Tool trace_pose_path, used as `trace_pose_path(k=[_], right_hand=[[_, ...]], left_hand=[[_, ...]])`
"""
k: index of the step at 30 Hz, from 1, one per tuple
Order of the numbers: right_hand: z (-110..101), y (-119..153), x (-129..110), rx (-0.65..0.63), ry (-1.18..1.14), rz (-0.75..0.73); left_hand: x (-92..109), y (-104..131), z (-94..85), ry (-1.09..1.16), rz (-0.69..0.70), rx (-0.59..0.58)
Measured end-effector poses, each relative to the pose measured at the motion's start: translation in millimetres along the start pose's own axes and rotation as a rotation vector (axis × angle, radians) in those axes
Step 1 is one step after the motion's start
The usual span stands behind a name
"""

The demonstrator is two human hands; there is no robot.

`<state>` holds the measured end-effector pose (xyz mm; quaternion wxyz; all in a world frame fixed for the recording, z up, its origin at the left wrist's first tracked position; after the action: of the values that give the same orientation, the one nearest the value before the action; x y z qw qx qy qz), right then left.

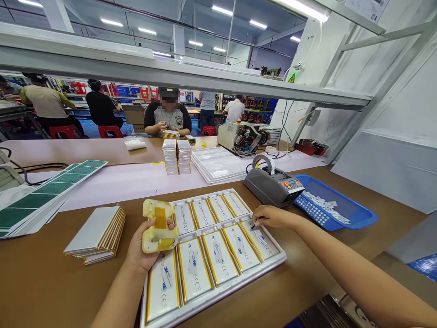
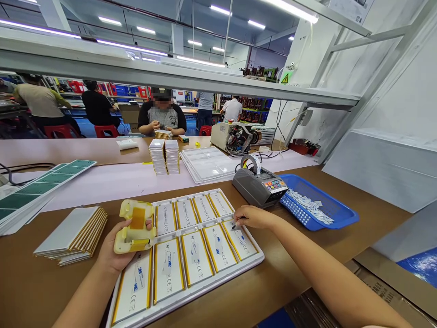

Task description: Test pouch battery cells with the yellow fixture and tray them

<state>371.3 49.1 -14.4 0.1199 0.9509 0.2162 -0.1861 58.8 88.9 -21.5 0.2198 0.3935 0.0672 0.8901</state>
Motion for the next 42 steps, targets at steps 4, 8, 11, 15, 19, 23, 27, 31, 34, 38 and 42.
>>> trace_pose_path(k=[4, 8, 11, 15, 19, 23, 27, 31, 34, 38, 42], right_hand=[[0, -3, 12, -0.024, -0.003, -0.001], [-3, -5, 14, -0.027, -0.053, 0.012], [-1, -6, 9, -0.089, -0.088, -0.004], [3, -9, 7, -0.164, -0.098, -0.016], [8, -14, 10, -0.217, -0.082, -0.028], [16, -19, 14, -0.303, -0.121, -0.023], [18, -22, 11, -0.380, -0.125, -0.030], [17, -22, 4, -0.419, -0.102, -0.050], [14, -20, 1, -0.373, -0.093, -0.050], [7, -14, -6, -0.277, -0.009, -0.061], [2, -9, -11, -0.236, 0.062, -0.075]], left_hand=[[-1, -1, -0.2, 0.003, -0.006, -0.015], [-2, -2, 0.4, 0.020, -0.016, -0.034], [-4, -2, 2.1, 0.024, -0.034, -0.053], [-5, -2, 2.7, 0.009, -0.044, -0.048], [-4, -3, -1.2, 0.008, -0.028, -0.006], [-5, -4, -0.7, 0.016, -0.035, -0.025], [-4, -3, 1.8, 0.005, -0.046, -0.051], [-5, -2, 0.0, -0.006, -0.067, -0.035], [-4, -3, -2.7, -0.007, -0.050, -0.015], [-5, -4, -0.8, -0.001, -0.041, -0.029], [-4, -2, 3.9, -0.041, -0.046, -0.056]])
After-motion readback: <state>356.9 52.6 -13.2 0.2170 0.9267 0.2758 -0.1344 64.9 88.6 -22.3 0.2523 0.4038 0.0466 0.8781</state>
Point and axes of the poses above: each hand's wrist, its own y-axis away from the middle knuckle, its own z-axis out of the palm, x = y × z, the point moved 10 cm from there along -y, towards the middle knuckle
